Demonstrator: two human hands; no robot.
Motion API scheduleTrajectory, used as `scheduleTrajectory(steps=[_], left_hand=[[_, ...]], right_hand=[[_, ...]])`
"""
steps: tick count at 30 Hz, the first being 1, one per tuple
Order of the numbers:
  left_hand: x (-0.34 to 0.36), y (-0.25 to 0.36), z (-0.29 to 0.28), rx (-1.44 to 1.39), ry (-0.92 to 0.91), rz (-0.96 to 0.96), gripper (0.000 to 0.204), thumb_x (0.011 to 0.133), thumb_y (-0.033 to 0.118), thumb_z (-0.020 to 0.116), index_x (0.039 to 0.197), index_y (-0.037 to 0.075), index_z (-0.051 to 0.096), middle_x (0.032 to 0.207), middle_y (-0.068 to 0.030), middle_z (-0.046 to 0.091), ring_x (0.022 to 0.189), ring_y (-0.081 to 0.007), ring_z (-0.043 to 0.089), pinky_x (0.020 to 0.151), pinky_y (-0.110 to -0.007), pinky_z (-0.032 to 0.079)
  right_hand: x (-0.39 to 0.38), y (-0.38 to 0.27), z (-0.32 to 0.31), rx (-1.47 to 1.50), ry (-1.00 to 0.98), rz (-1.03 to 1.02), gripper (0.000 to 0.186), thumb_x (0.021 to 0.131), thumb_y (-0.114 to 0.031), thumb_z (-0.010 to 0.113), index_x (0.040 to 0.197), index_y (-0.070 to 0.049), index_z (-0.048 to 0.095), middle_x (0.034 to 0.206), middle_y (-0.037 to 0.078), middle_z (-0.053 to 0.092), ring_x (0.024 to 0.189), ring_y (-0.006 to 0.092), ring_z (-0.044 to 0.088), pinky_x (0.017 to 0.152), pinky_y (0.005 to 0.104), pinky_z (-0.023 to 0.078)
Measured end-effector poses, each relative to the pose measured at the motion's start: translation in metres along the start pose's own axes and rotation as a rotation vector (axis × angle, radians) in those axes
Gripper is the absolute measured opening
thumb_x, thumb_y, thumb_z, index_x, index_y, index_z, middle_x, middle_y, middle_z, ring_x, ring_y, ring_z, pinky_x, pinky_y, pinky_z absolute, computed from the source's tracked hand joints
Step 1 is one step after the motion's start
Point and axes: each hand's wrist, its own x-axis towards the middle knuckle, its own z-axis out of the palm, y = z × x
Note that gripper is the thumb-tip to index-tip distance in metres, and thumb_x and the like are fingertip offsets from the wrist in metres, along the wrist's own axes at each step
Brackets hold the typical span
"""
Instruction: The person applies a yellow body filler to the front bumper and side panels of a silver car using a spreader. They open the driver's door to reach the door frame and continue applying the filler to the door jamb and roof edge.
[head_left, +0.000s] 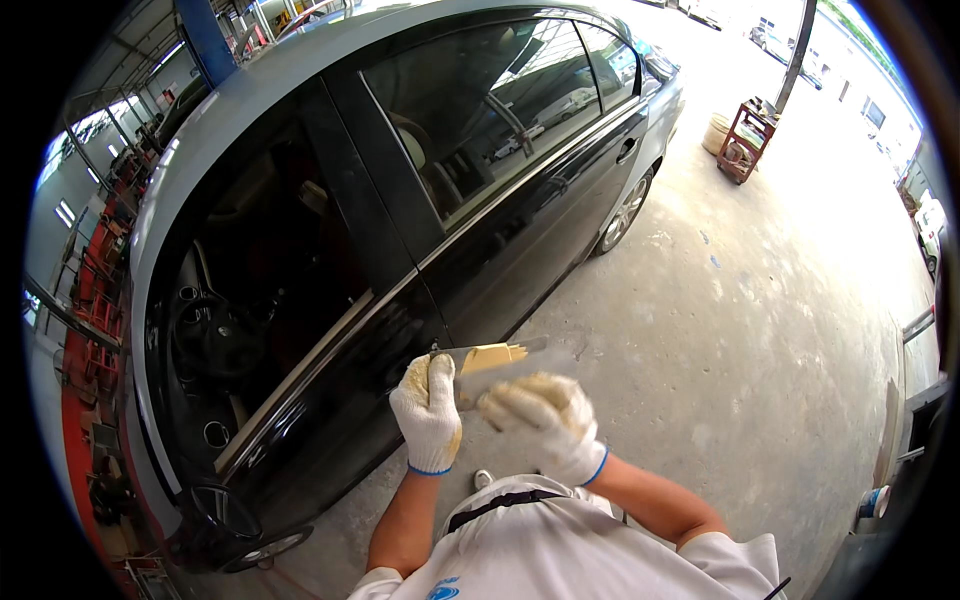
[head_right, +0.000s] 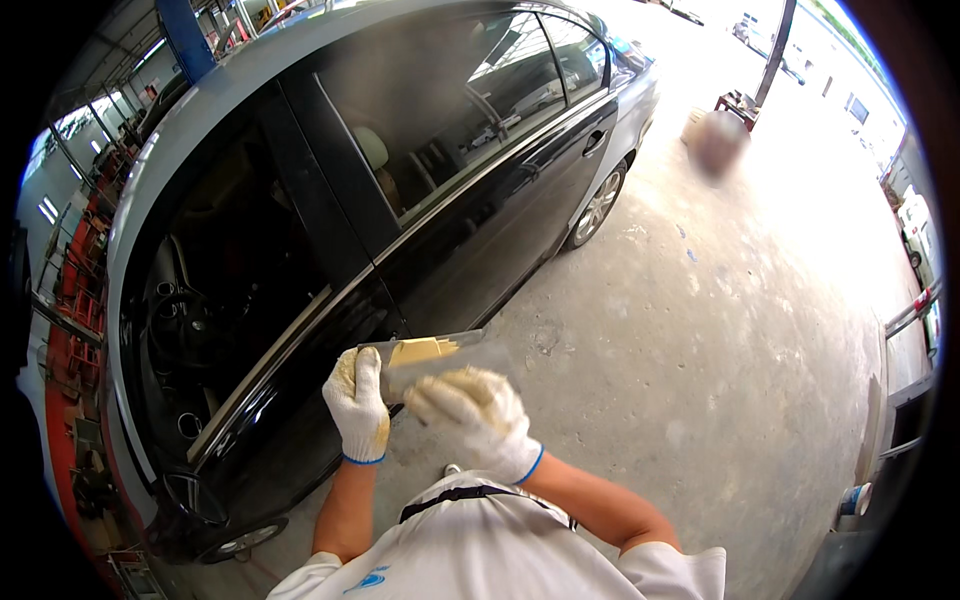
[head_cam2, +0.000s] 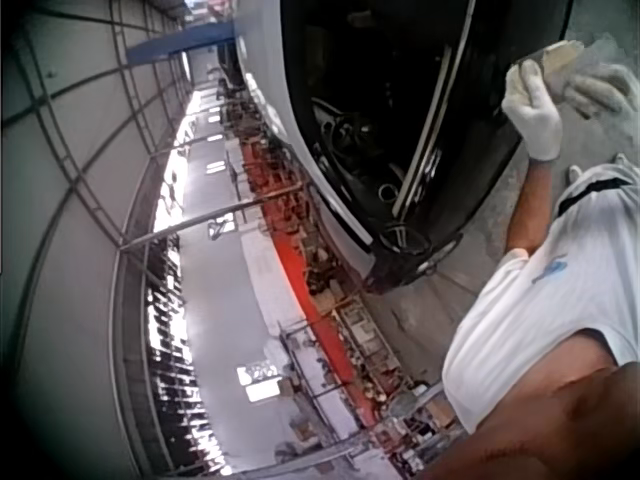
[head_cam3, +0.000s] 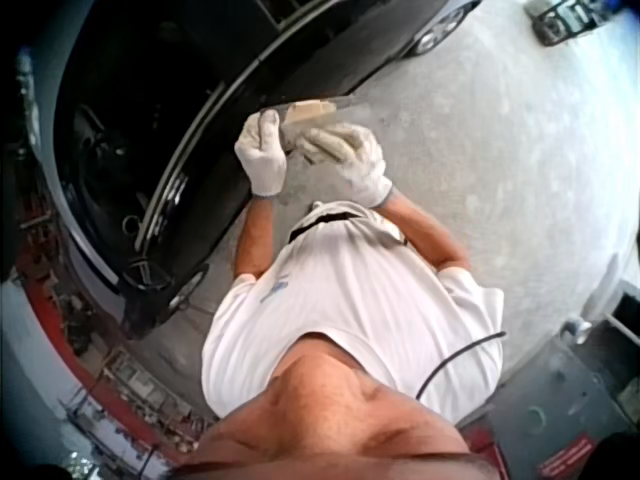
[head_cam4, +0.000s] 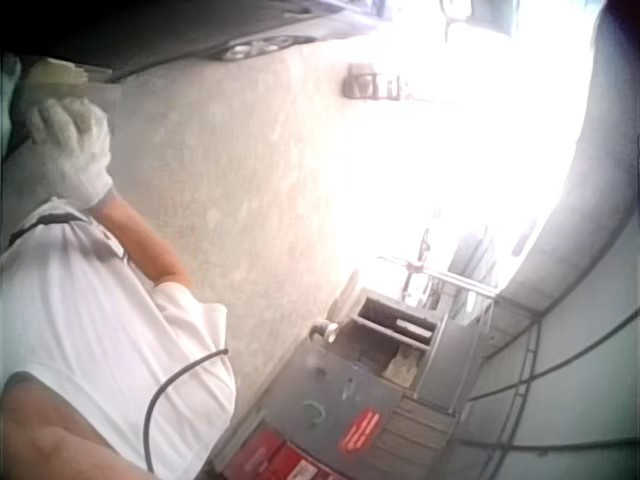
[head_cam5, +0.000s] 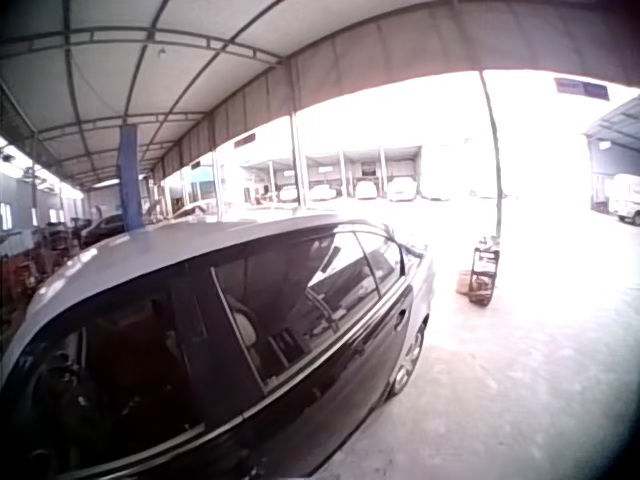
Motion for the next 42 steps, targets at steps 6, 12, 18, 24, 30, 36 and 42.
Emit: scheduleTrajectory(steps=[6, 12, 18, 24, 30, 36, 42], left_hand=[[-0.005, -0.012, -0.008, 0.026, -0.006, -0.002, 0.020, 0.101, 0.011, 0.056, 0.090, -0.004, 0.064, 0.077, 0.0012, 0.061, 0.070, -0.0042, 0.050, 0.061, -0.023, 0.043], [-0.005, -0.019, -0.014, 0.023, 0.083, -0.045, 0.020, 0.101, 0.010, 0.055, 0.091, -0.004, 0.065, 0.077, 0.0009, 0.061, 0.071, -0.0044, 0.051, 0.062, -0.022, 0.044], [-0.003, -0.013, -0.003, -0.048, 0.095, -0.036, 0.019, 0.101, 0.009, 0.055, 0.090, -0.003, 0.064, 0.075, 0.0040, 0.057, 0.068, -0.0031, 0.044, 0.058, -0.022, 0.039], [-0.003, -0.009, 0.002, -0.025, 0.070, -0.002, 0.019, 0.102, 0.010, 0.055, 0.090, -0.003, 0.065, 0.076, 0.0035, 0.057, 0.068, -0.0031, 0.046, 0.059, -0.021, 0.039], [0.004, -0.016, 0.000, -0.032, -0.001, -0.021, 0.020, 0.101, 0.011, 0.055, 0.092, -0.004, 0.065, 0.077, 0.0030, 0.060, 0.070, -0.0043, 0.049, 0.061, -0.022, 0.042], [0.000, -0.012, -0.001, 0.029, -0.178, -0.020, 0.019, 0.101, 0.009, 0.055, 0.090, -0.002, 0.065, 0.074, 0.0035, 0.058, 0.069, -0.0049, 0.048, 0.060, -0.024, 0.040], [0.001, -0.016, 0.014, 0.019, -0.044, -0.034, 0.021, 0.101, 0.010, 0.055, 0.086, -0.003, 0.063, 0.074, 0.0034, 0.057, 0.068, -0.0051, 0.046, 0.060, -0.024, 0.040]], right_hand=[[0.006, 0.001, 0.000, 0.050, 0.025, 0.069, 0.044, 0.067, -0.013, 0.070, 0.111, -0.011, 0.071, 0.110, 0.003, 0.066, 0.092, 0.0234, 0.066, 0.076, 0.0389, 0.055], [0.005, -0.008, 0.003, 0.186, -0.094, 0.013, 0.042, 0.066, -0.011, 0.072, 0.108, -0.010, 0.072, 0.107, 0.004, 0.065, 0.094, 0.0235, 0.066, 0.078, 0.0366, 0.055], [-0.001, -0.008, 0.013, 0.179, -0.081, -0.004, 0.044, 0.065, -0.010, 0.072, 0.109, -0.011, 0.073, 0.111, 0.004, 0.066, 0.097, 0.0220, 0.066, 0.079, 0.0356, 0.055], [0.010, 0.000, 0.010, 0.169, 0.008, 0.065, 0.045, 0.065, -0.012, 0.072, 0.110, -0.011, 0.073, 0.109, 0.004, 0.067, 0.092, 0.0234, 0.066, 0.076, 0.0384, 0.054], [0.018, 0.019, -0.016, 0.001, 0.196, 0.080, 0.043, 0.064, -0.006, 0.072, 0.107, -0.012, 0.073, 0.102, 0.003, 0.070, 0.086, 0.0264, 0.068, 0.075, 0.0380, 0.055], [0.038, 0.056, -0.047, 0.787, -0.136, 0.435, 0.029, 0.080, -0.007, 0.071, 0.108, -0.007, 0.073, 0.106, 0.010, 0.073, 0.093, 0.0256, 0.070, 0.082, 0.0368, 0.057], [0.018, 0.045, -0.027, -0.071, -0.024, 0.060, 0.043, 0.071, -0.011, 0.071, 0.113, -0.013, 0.072, 0.105, 0.007, 0.068, 0.093, 0.0224, 0.068, 0.074, 0.0359, 0.055]])
